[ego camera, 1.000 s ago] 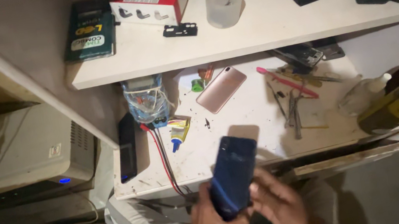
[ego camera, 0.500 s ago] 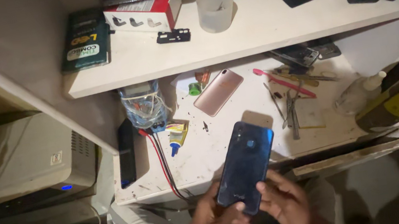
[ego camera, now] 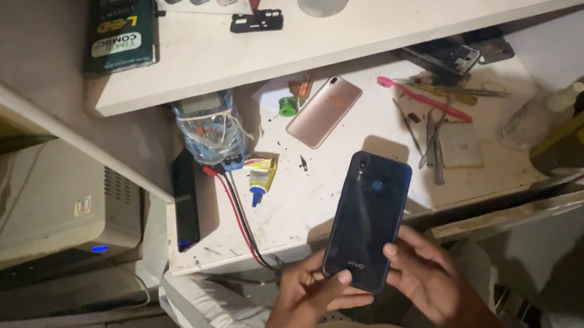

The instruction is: The person works at a repair bench on a smartphone. They handle the opened phone body, manipulate the internal battery and components, use a tool on the internals, then align and press the back cover onto the phone and press along its edges to close it, finally placing the phone on the bench.

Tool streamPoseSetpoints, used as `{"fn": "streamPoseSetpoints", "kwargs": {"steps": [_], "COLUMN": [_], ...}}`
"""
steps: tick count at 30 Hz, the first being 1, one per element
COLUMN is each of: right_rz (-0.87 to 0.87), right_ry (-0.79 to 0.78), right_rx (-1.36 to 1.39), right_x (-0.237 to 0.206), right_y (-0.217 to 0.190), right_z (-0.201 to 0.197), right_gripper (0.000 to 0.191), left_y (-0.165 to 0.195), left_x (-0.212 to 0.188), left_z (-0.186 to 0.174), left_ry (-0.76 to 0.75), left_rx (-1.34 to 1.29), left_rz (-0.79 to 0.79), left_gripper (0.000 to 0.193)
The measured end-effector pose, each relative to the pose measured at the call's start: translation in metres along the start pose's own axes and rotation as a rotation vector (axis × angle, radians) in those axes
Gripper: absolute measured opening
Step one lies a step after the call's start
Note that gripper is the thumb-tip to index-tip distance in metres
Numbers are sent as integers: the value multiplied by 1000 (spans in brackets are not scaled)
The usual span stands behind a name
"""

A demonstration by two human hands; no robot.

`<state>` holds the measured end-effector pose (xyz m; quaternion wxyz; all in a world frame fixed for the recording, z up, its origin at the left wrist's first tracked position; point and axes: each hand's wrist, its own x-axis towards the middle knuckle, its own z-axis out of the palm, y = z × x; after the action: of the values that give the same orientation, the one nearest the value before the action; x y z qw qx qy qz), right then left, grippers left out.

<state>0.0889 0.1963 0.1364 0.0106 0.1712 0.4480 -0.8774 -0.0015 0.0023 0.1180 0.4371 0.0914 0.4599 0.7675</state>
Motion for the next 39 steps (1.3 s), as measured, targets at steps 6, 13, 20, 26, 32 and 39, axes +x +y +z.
{"fn": "streamPoseSetpoints", "kwargs": {"steps": [6, 13, 20, 26, 32, 39], "right_rz": [55, 144, -266, -160, -184, -483], "right_ry": [79, 129, 29, 336, 346, 233], "right_rx": [-96, -156, -205, -213, -150, -674], "right_x": [0, -3, 17, 19, 20, 8], "right_y": [4, 3, -29, -39, -43, -44], "right_z": [-7, -9, -15, -3, 3, 7], "right_gripper": [45, 53, 46, 40, 39, 40], "left_y": [10, 14, 2, -4, -2, -2], "left_x": [-5, -8, -14, -19, -28, -34], "left_z": [-4, -6, -4, -4, -4, 8], "left_ry": [0, 2, 31, -63, -57, 85], "left_rx": [-112, -25, 94, 28, -28, 172], "left_rz": [-64, -56, -96, -63, -31, 60], "left_gripper": [48, 47, 44, 49, 50, 51]}}
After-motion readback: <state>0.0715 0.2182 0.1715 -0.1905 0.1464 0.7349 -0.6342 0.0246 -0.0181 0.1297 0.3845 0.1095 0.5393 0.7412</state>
